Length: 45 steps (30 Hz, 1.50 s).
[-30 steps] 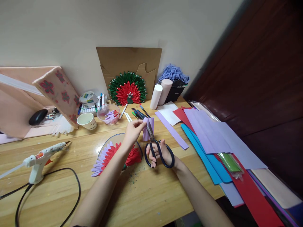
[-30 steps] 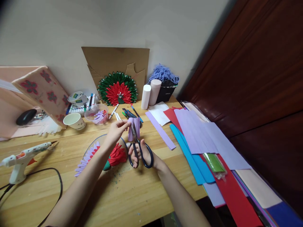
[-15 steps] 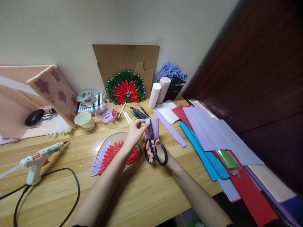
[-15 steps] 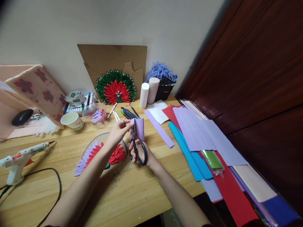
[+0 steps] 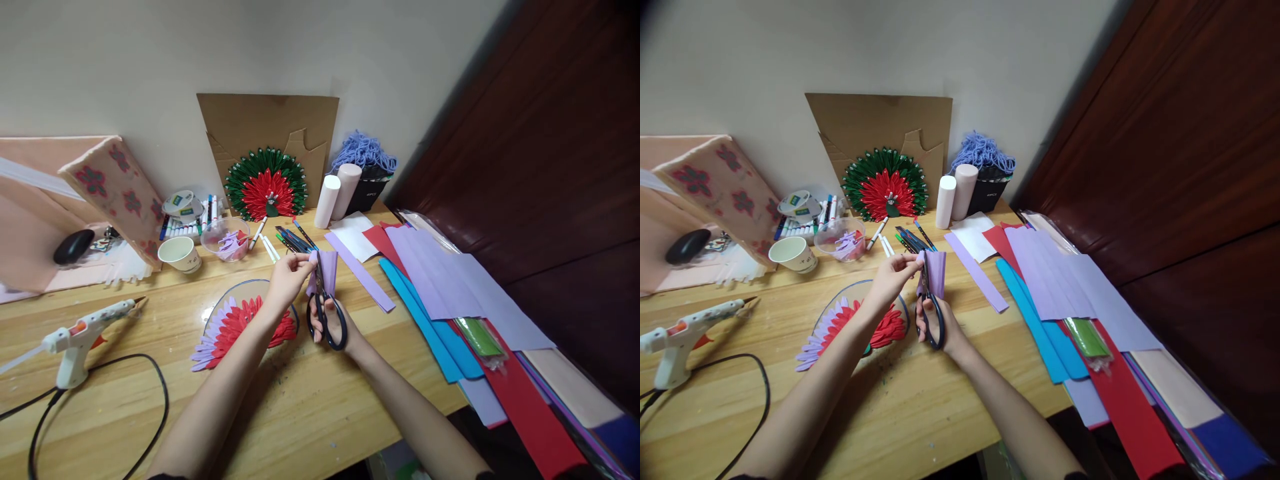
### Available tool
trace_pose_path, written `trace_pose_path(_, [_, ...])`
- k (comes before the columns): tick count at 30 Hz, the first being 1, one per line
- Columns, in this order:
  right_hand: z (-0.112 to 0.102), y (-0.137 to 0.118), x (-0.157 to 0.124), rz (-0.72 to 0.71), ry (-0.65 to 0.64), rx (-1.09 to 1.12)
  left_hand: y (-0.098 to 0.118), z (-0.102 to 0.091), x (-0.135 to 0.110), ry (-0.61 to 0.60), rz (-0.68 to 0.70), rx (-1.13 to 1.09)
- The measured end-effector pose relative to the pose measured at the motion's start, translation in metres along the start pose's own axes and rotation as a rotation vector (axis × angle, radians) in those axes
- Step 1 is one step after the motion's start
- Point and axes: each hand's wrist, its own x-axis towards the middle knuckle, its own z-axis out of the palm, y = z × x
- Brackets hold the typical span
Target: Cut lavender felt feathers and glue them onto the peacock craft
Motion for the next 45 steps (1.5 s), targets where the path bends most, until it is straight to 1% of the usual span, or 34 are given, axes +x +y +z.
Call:
trace_pose_path(3, [0.007,-0.002,-0.003,-0.096,0.059,-0.035,-0.001,0.0,0.0,0.032,0.015,0.012])
trace_pose_path(5, [0.01,-0.004,-0.005,-0.119,0.071,-0.059,-0.003,0.0,0.0,0.038,0.024,0.018])
trace_pose_path(8, [0.011,-0.006,-0.006,-0.12,0.072,-0.065,-0.004,0.0,0.0,0.018,0.017,0.019])
trace_pose_path(14, [0.006,-0.002,-0.004,-0.114,0.075,-0.019,-0.006,-0.001,0.002,-0.038,-0.06,-0.013])
trace_pose_path(22, [0.003,-0.002,-0.002,-0.104,0.084,-0.006,0.0,-0.004,0.0,-0.019,-0.063,-0.029])
trace_pose_path(28, [0.005,-0.002,-0.003,-0.115,0.107,-0.031,0.005,-0.005,-0.001,0.034,-0.055,-0.046])
trace_pose_path(32, [0.008,-0.006,-0.005,-0.126,0.144,-0.095,0.006,-0.006,0.0,0.044,-0.042,-0.061])
trace_pose_path(36, [0.01,-0.01,-0.007,-0.099,0.164,-0.138,0.006,-0.008,0.001,0.049,-0.039,-0.072])
trace_pose_path(40, [0.006,-0.006,-0.007,-0.106,0.186,-0.178,0.007,-0.009,0.001,0.052,-0.05,-0.072])
trace_pose_path(45, [-0.001,0.0,-0.006,-0.116,0.287,-0.318,0.006,-0.01,0.001,0.06,-0.051,-0.059])
